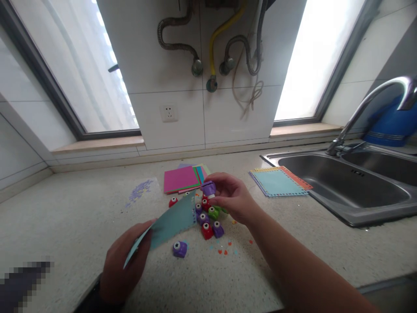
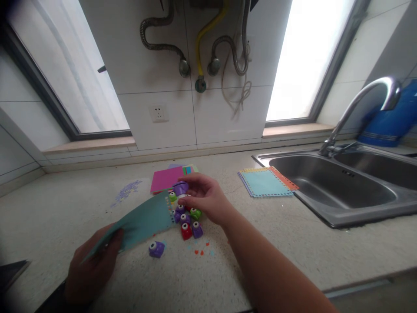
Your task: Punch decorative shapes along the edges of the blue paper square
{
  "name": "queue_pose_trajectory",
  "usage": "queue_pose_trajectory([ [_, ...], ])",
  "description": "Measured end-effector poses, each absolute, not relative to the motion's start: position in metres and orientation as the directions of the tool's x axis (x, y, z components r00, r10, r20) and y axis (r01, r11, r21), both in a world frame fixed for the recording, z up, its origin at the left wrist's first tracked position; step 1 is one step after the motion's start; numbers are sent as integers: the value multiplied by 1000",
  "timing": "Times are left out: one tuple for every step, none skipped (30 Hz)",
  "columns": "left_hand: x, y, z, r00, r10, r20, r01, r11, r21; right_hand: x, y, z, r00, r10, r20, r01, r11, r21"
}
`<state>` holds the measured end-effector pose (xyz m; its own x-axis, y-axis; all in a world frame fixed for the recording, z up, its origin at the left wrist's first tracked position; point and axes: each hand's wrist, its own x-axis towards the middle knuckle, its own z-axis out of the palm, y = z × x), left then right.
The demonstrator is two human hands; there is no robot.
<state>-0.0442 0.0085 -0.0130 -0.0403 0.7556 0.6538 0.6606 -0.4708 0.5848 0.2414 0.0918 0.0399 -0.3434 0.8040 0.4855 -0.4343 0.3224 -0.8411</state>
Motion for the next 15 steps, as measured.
queue_pose_trajectory([
  [-46,9,-15,15,735,678,671,-510,538,242,91,41,-353,793,497,-435,331,-837],
  [-47,9,-16,63,716,695,676,-543,498,243,91,42,-361,784,505,-433,339,-835],
  [-48,9,-17,100,703,704,677,-567,470,244,90,42,-367,777,511,-431,345,-834],
  [-49,9,-18,125,693,710,676,-583,450,244,90,43,-372,773,514,-428,349,-834],
  [-50,9,-18,141,690,710,677,-590,439,244,89,43,-377,770,515,-424,350,-835],
  [-50,10,-18,148,691,708,680,-591,435,244,89,43,-383,768,512,-421,349,-837],
  [-50,10,-19,149,695,704,683,-587,435,244,89,43,-389,767,510,-419,346,-840],
  [-50,10,-18,146,698,701,686,-582,437,245,89,43,-392,767,508,-419,343,-841],
  [-51,10,-18,138,702,698,688,-575,442,245,89,42,-394,767,506,-421,339,-842],
  [-51,11,-18,127,706,697,691,-567,449,245,90,42,-396,769,503,-424,332,-842],
  [-51,11,-19,115,709,696,692,-559,456,245,90,41,-397,770,499,-427,327,-843],
  [-51,11,-19,106,711,695,694,-554,461,245,91,41,-397,771,498,-430,323,-843],
  [-51,12,-19,100,711,696,693,-551,464,246,91,40,-399,770,498,-432,321,-843],
  [-51,12,-19,99,710,697,692,-552,465,246,91,40,-400,769,498,-434,320,-842],
  [-51,12,-19,101,710,697,690,-554,465,246,92,40,-402,767,501,-435,321,-841],
])
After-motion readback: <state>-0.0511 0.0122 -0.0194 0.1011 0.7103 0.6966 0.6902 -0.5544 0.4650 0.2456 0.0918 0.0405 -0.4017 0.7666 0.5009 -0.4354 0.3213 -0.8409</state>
